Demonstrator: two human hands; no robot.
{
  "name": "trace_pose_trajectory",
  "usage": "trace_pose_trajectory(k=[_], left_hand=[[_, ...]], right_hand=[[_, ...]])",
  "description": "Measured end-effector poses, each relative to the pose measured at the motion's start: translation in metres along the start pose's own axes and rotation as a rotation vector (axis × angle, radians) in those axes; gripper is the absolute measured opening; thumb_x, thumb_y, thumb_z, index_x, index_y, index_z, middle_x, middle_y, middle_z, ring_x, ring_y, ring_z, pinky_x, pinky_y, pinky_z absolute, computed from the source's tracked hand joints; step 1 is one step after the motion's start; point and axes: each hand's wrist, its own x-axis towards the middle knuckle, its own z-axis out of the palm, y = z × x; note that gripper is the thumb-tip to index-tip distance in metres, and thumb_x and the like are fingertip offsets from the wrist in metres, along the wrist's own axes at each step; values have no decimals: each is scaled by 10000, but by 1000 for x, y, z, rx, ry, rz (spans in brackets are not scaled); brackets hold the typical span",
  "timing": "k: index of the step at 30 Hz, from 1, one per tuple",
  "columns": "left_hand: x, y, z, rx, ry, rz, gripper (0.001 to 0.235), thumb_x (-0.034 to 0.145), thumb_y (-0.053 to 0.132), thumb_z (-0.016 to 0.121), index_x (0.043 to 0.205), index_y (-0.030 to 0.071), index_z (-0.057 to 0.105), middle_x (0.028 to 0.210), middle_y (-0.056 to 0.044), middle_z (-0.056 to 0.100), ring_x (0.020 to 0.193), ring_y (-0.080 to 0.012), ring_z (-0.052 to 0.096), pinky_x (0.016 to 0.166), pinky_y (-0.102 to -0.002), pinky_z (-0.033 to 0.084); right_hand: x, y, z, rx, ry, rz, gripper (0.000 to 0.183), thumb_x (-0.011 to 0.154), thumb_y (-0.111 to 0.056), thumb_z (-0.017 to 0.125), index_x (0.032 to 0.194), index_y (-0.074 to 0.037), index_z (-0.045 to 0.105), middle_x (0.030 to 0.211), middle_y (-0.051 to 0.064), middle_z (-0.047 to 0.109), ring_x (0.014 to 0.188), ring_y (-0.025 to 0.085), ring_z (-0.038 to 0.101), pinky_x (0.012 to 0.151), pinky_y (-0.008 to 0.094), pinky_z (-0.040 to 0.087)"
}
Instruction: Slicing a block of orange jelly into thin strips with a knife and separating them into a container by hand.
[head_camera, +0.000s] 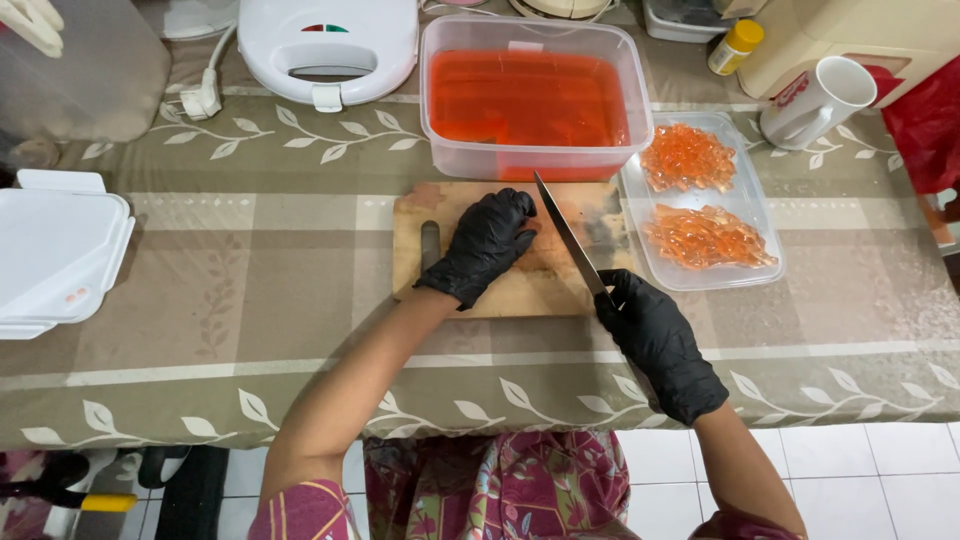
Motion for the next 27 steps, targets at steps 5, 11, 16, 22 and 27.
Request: trace_pose_trajectory(k=[5, 11, 16, 22, 27], left_hand=[[-10, -5, 2, 124, 46, 2, 353, 976, 395, 584, 1209, 131, 574, 1069, -91, 599, 1039, -306, 626, 893, -424, 553], [-11, 5, 6, 205, 204, -25, 368, 935, 442, 669, 1156, 154, 606, 1043, -73, 600, 1021, -282, 623, 880, -405, 550], [-11, 14, -11, 166, 208, -27, 299, 874, 412, 682, 1059, 195, 590, 909, 2, 541, 879, -242, 617, 766, -382, 557], [-11, 14, -14, 147, 226, -41, 270, 843, 416, 691, 1003, 231, 576, 850, 50, 494, 807, -216, 607, 696, -365, 548], [-12, 9, 0, 184, 254, -42, 288, 875, 418, 695, 1031, 201, 588, 896, 3, 537, 857, -253, 622, 739, -382, 555]], right_hand=[[-5, -7, 2, -105, 72, -79, 383, 952, -263, 654, 1332, -219, 646, 880, 103, 711, 759, 285, 735, 708, 427, 577], [-13, -13, -3, -210, 46, -140, 525, 935, -250, 628, 1451, -323, 565, 924, 82, 722, 912, 335, 711, 787, 484, 591], [-16, -14, -5, -256, 49, -162, 520, 925, -270, 630, 1429, -383, 579, 895, 37, 725, 906, 289, 714, 808, 459, 597], [-7, -4, -4, -277, 27, -173, 532, 922, -280, 631, 1425, -441, 567, 843, 13, 714, 850, 262, 719, 751, 435, 609], [-2, -3, -5, -267, 17, -166, 524, 919, -269, 637, 1415, -429, 578, 821, 24, 710, 819, 245, 725, 726, 423, 612]])
